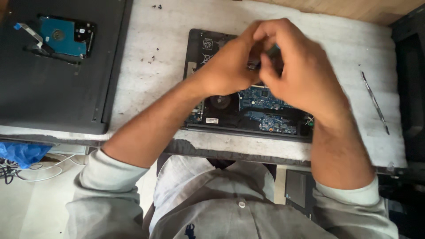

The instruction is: The person unscrews and removes the back cover of a laptop, then works on the internal components, handling the battery, RAM module, and hard drive area with a screwdriver and tweezers. They reposition the cover and continue unscrewing and adjusting internal parts on the workbench.

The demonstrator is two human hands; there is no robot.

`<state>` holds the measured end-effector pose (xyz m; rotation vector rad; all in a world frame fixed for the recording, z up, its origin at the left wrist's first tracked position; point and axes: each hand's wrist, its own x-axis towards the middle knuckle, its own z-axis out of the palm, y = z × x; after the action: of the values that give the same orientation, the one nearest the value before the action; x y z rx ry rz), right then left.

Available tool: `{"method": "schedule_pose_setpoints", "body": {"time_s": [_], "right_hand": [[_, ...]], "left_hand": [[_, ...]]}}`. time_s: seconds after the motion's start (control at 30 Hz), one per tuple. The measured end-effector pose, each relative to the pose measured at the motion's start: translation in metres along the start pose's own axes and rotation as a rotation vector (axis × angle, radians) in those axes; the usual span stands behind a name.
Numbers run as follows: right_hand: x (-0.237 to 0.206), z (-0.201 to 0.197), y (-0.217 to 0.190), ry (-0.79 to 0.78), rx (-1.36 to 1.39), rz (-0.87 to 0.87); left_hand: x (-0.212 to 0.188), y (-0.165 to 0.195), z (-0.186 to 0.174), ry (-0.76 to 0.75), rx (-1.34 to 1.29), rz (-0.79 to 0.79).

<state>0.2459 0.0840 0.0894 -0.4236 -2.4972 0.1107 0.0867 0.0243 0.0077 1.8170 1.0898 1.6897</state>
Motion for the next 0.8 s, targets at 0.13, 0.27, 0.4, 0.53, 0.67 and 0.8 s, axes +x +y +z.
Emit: {"method": "schedule_pose_setpoints", "body": {"time_s": [0.13,0.27,0.4,0.53,0.67,0.8], "right_hand": [[-0.002,0.000,-0.004,0.065,-0.053,-0.203],[0.001,-0.005,-0.005,-0.068,0.103,-0.048],[-0.002,-0.014,0.000,-0.159,0.146,-0.007],[-0.006,-0.009,0.004,-0.114,0.129,-0.092],[-0.008,-0.008,0.009,-0.044,0.098,-0.189],[-0.010,-0.006,0.012,-0.030,-0.043,-0.151]], "left_hand": [[-0.003,-0.003,-0.001,-0.001,0.073,-0.154],[0.003,0.003,0.012,0.139,0.380,-0.069],[0.000,0.013,-0.007,-0.074,0.369,-0.053],[-0.009,0.016,-0.024,-0.212,0.429,-0.333],[-0.011,0.009,-0.017,-0.090,0.078,-0.147],[-0.008,0.006,-0.005,-0.049,0.173,-0.092]]}}
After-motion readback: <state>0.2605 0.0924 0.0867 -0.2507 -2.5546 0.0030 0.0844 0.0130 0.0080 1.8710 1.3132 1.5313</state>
